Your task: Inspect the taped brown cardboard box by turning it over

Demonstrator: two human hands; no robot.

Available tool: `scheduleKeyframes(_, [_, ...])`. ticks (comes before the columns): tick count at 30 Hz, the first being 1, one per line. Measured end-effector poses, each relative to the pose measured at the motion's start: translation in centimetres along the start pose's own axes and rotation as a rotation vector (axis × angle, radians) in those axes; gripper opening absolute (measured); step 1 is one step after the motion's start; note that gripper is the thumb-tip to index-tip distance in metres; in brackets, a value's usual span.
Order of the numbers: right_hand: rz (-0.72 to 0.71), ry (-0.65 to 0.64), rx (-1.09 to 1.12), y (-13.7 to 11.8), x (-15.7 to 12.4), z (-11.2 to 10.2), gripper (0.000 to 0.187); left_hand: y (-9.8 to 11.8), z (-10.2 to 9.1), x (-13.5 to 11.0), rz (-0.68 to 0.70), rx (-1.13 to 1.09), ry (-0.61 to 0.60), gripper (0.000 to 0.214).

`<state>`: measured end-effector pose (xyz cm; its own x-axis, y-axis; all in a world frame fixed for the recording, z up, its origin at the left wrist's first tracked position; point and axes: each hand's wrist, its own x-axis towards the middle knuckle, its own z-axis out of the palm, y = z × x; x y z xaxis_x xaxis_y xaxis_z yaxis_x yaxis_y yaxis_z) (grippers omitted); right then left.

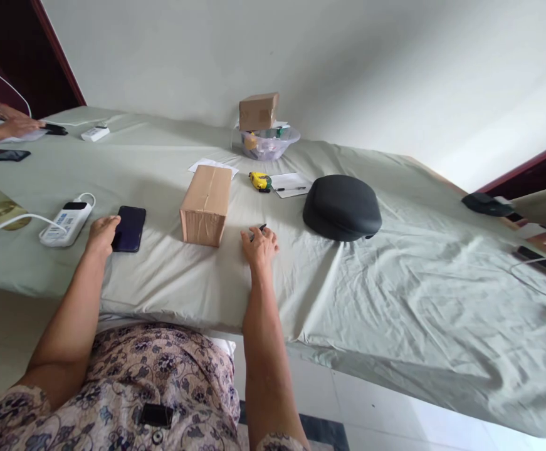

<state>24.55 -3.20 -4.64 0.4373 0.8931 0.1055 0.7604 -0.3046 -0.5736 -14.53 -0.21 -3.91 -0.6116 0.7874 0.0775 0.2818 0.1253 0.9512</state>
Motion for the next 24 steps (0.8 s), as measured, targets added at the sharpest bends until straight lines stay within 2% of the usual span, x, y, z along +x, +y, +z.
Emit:
scheduleKeyframes(2, [-0.015, -0.034, -0.043, 0.2, 0.0, 0.2, 0.037, 0.6, 0.3, -0.4, -0.003, 0.119, 0.004, 0.015])
scheduleKeyframes(4, [-0.018, -0.05, -0.069, 0.3, 0.1, 0.4, 0.038, 1.3, 0.4, -1.1, 0.019, 0.264, 0.005, 0.025])
scheduleKeyframes(7, [-0.011, -0.031, -0.062, 0.5, 0.3, 0.7, 0.038, 2.2, 0.8, -2.5, 0.11, 0.405, -0.024, 0.038])
scheduleKeyframes(9, [-0.025, 0.03, -0.011, 0.6, 0.5, 0.7, 0.038, 3.0, 1.5, -3.7, 0.205, 0.401, -0.055, 0.041])
scheduleKeyframes(11, [-0.095, 0.113, 0.105, 0.6, 0.5, 0.7, 0.042, 4.0, 2.6, -4.9, 0.31, 0.306, -0.126, 0.046])
scheduleKeyframes(13, [-0.2, 0.149, 0.287, 0.4, 0.4, 0.5, 0.052, 5.0, 4.2, -6.1, 0.38, 0.099, -0.267, 0.056])
scheduleKeyframes(15, [-0.284, 0.108, 0.474, -0.1, 0.1, 0.4, 0.064, 6.0, 6.1, -7.3, 0.408, -0.139, -0.436, 0.071])
scheduleKeyframes(17, [-0.336, 0.029, 0.603, -0.7, -0.4, 0.5, 0.073, 6.6, 8.0, -8.5, 0.447, -0.299, -0.544, 0.084])
scheduleKeyframes(20, [-0.421, -0.08, 0.709, -1.6, -1.2, 1.0, 0.084, 6.6, 10.1, -10.0, 0.528, -0.448, -0.584, 0.087])
scheduleKeyframes(24, [-0.457, -0.165, 0.696, -2.1, -1.5, 2.2, 0.088, 5.6, 10.9, -10.8, 0.511, -0.503, -0.598, 0.078])
